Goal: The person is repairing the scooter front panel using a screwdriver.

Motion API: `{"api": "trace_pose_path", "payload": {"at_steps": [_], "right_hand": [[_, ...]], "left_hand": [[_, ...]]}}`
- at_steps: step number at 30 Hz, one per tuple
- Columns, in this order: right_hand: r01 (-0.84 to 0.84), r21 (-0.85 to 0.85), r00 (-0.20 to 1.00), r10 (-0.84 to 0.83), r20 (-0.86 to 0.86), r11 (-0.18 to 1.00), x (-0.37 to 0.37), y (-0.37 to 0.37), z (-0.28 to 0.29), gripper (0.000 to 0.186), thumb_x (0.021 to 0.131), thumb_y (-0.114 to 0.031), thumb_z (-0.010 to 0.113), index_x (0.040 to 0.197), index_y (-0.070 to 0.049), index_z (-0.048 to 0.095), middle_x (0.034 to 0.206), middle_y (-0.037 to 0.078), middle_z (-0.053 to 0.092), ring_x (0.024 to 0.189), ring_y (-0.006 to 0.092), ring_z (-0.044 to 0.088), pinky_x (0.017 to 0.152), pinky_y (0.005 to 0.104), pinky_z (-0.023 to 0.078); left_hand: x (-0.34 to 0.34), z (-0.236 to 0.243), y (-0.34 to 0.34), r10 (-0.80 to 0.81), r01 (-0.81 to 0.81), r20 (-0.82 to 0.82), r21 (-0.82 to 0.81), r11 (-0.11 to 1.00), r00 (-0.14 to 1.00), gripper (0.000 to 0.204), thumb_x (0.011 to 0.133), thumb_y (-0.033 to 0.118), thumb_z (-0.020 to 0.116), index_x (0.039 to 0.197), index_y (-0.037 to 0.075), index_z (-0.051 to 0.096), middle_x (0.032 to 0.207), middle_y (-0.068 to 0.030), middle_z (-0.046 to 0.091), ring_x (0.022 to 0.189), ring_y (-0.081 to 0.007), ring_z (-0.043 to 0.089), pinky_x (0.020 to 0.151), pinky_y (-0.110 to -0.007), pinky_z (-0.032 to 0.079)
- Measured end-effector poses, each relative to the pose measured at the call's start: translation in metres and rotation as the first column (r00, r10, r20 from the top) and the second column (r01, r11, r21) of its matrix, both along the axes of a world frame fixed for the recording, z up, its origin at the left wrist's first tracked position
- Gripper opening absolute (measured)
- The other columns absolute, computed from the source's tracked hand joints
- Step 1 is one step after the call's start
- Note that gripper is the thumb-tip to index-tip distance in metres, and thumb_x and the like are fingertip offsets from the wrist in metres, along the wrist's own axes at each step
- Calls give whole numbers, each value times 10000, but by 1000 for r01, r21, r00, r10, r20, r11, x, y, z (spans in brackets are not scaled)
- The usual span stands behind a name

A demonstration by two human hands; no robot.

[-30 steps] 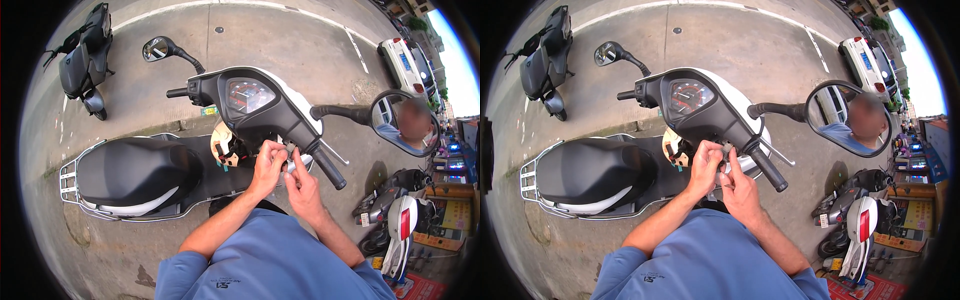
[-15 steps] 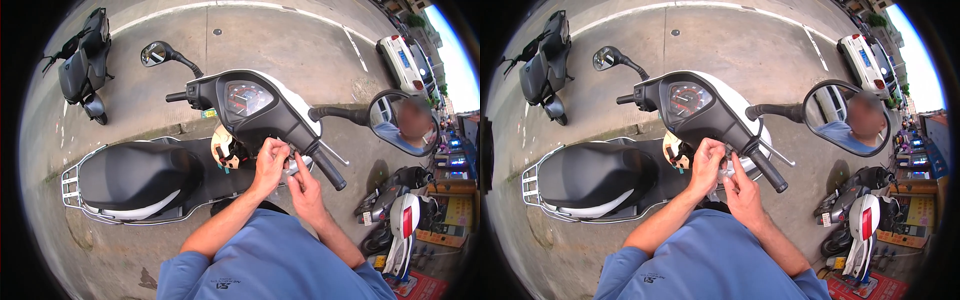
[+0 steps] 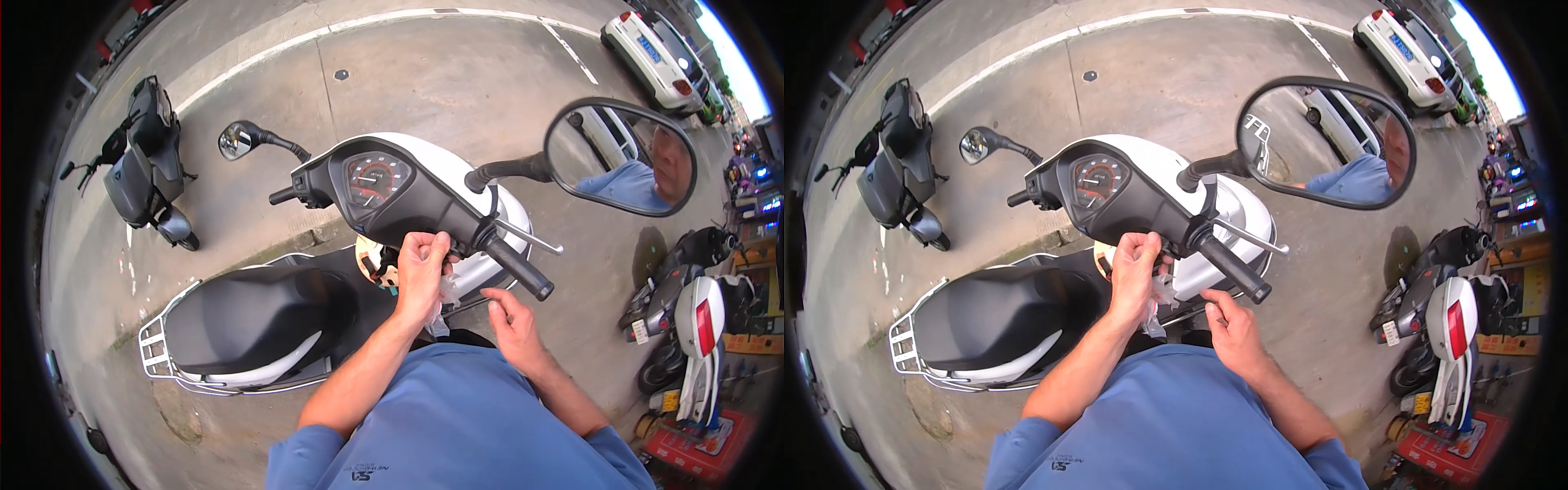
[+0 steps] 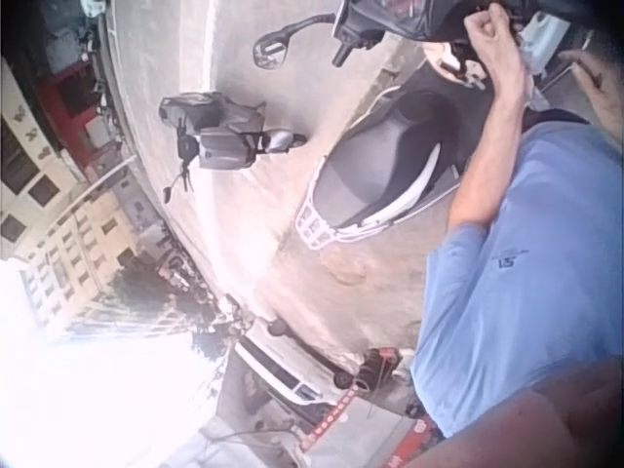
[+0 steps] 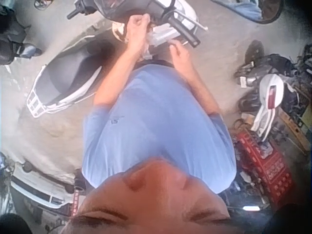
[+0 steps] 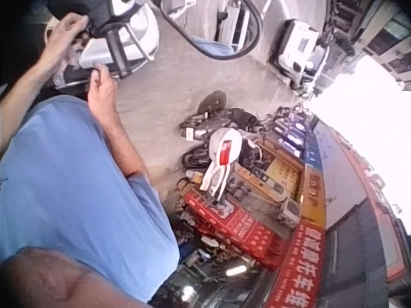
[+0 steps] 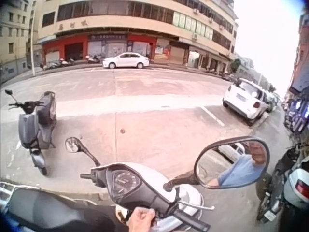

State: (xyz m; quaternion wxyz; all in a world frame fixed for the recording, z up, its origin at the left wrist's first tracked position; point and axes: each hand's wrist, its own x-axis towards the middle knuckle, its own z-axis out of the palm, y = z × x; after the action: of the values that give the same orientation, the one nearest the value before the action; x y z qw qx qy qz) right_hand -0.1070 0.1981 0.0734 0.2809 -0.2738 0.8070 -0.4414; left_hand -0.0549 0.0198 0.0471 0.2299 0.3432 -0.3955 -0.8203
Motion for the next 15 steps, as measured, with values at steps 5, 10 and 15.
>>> {"api": "trace_pose_path", "payload": {"at_steps": [5,10,15], "right_hand": [[39,104,999,-42,29,994,-7,29,-26,206,977,-123,542,1141,-24,618,678,133,600,551,165,530,555,327,436],[78,115,996,-82,24,990,-15,48,-45,202,972,-139,554,1114,-14,626,864,204,683,756,332,682,670,383,506],[85,79,994,-90,60,993,-23,55,-55,195,967,-138,559,1098,-9,625,920,213,685,856,396,672,709,404,516]], "left_hand": [[0,1,2,11,-8,89,-43,999,996,271,982,297,616,966,55,494,777,-42,599,679,-97,550,613,-240,456],[1,6,4,33,-32,133,-9,999,991,329,960,360,637,1010,54,527,780,-54,616,678,-106,554,622,-242,457],[9,15,-3,-197,210,230,-35,977,953,492,1000,496,501,866,35,611,756,-70,619,705,-134,571,602,-288,446]]}}
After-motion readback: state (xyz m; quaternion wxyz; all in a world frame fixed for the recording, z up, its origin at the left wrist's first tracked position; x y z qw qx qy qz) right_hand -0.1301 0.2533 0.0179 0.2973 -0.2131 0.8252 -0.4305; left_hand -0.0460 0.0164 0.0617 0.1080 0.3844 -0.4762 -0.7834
